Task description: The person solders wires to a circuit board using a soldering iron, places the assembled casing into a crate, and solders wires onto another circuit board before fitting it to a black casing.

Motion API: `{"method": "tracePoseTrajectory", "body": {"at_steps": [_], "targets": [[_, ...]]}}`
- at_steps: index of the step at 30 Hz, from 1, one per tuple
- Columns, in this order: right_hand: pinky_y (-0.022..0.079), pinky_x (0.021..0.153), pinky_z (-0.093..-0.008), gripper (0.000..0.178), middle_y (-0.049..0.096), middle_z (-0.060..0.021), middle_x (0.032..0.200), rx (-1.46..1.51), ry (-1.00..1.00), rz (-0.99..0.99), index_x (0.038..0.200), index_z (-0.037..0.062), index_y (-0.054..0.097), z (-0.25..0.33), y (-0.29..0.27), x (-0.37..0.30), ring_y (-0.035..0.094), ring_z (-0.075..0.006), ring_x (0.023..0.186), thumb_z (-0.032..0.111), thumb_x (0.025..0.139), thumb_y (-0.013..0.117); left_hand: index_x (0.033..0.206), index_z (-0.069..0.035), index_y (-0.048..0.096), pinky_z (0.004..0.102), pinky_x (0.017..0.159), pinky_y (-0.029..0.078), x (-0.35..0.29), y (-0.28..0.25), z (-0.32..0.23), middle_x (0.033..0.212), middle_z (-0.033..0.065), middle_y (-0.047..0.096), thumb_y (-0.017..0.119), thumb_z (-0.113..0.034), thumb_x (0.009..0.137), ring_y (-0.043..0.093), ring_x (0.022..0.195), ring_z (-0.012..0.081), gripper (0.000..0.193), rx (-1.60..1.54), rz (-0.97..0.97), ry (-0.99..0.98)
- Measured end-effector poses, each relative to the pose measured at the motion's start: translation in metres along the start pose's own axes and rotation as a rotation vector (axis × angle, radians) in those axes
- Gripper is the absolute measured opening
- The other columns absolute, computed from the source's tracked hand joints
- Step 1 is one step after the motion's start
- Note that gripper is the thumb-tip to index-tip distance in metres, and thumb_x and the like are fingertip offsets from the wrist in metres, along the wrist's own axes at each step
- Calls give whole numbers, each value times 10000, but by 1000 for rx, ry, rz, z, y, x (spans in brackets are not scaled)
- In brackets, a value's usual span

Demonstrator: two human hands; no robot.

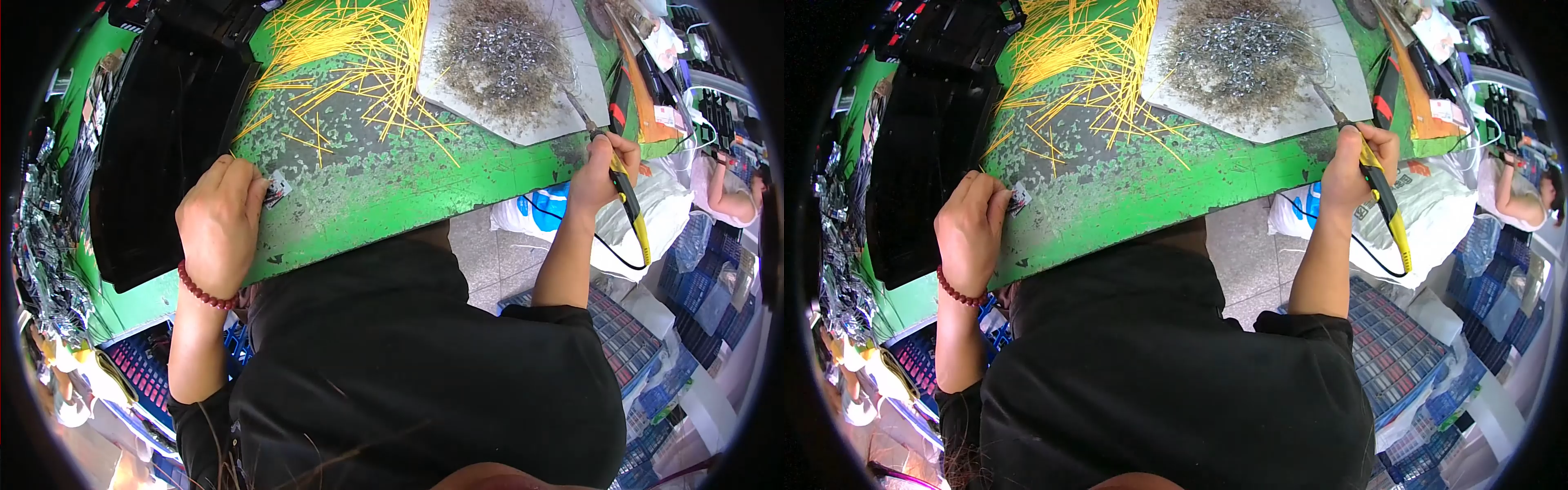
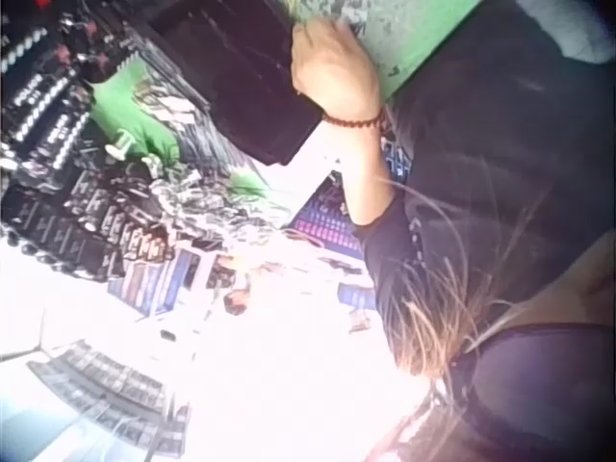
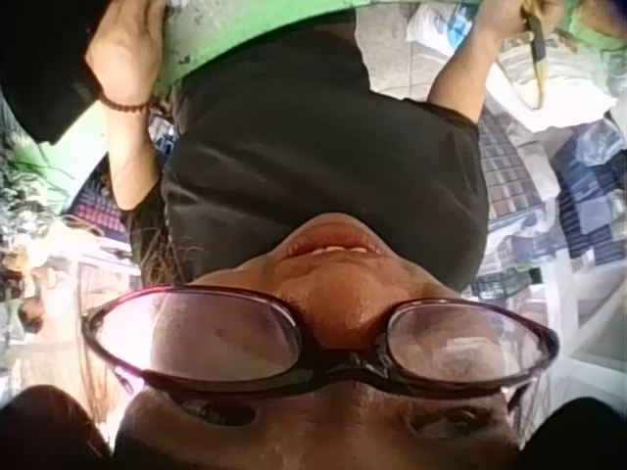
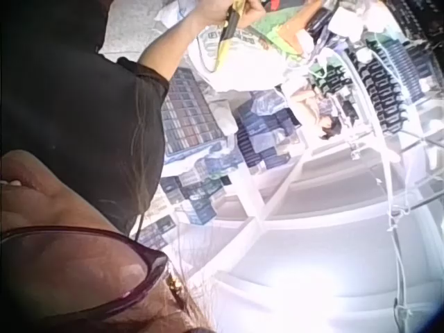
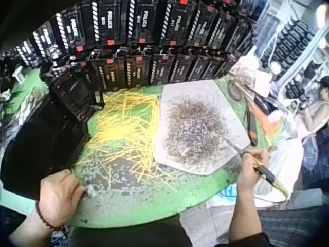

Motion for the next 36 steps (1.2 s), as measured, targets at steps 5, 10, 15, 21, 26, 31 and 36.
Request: {"method": "tracePoseTrajectory", "body": {"at_steps": [5,10,15,21,26,31,36], "targets": [[397,611,-213,59,550,-22,673,-44,4,12,806,12,567,2,2,-3,512,-92,605,41,775,608,778,-42,542,399,592,465,-1,-1,2,761,110,543,691,-41,760,574,692,311,151,-8,-1,-3],[403,596,-226,78,545,-26,730,58,8,-40,806,7,561,6,12,-11,500,-91,654,31,753,614,772,-49,544,405,604,473,-6,-4,6,766,111,550,687,-40,750,581,701,314,146,3,-19,-6],[342,546,-214,79,524,-82,720,506,53,238,817,-8,501,59,55,-36,453,-102,586,-3,751,544,813,-58,573,399,632,487,-1,2,5,800,106,570,673,-76,782,600,742,314,106,-12,-7,22],[390,556,-246,214,572,-108,811,697,-14,727,895,2,558,132,122,-95,504,-121,643,71,770,718,781,-76,568,379,615,491,-6,4,9,771,79,567,692,-112,762,601,712,281,130,5,-79,29],[351,515,-224,224,562,-80,738,756,62,841,904,16,549,138,141,-112,463,-85,593,53,751,708,773,-77,568,369,624,491,-9,5,11,780,71,574,697,-111,751,603,723,273,135,-5,-86,23],[366,530,-229,233,568,-84,753,703,42,900,907,17,556,142,143,-111,472,-88,604,73,753,721,777,-71,558,367,631,491,-9,2,12,790,78,576,708,-91,733,603,734,277,158,-11,-76,35],[377,541,-230,246,574,-90,784,703,87,903,906,19,556,139,146,-113,481,-94,613,108,766,738,778,-72,552,366,635,492,-7,3,13,797,74,580,712,-87,726,604,735,277,168,-26,-68,32]]}}
Point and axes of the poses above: each hand's wrist, its own x-axis towards the middle knuckle, its own y-axis out of the palm, z = x × y, the point moved 3 cm from there along x, towards the middle knuckle
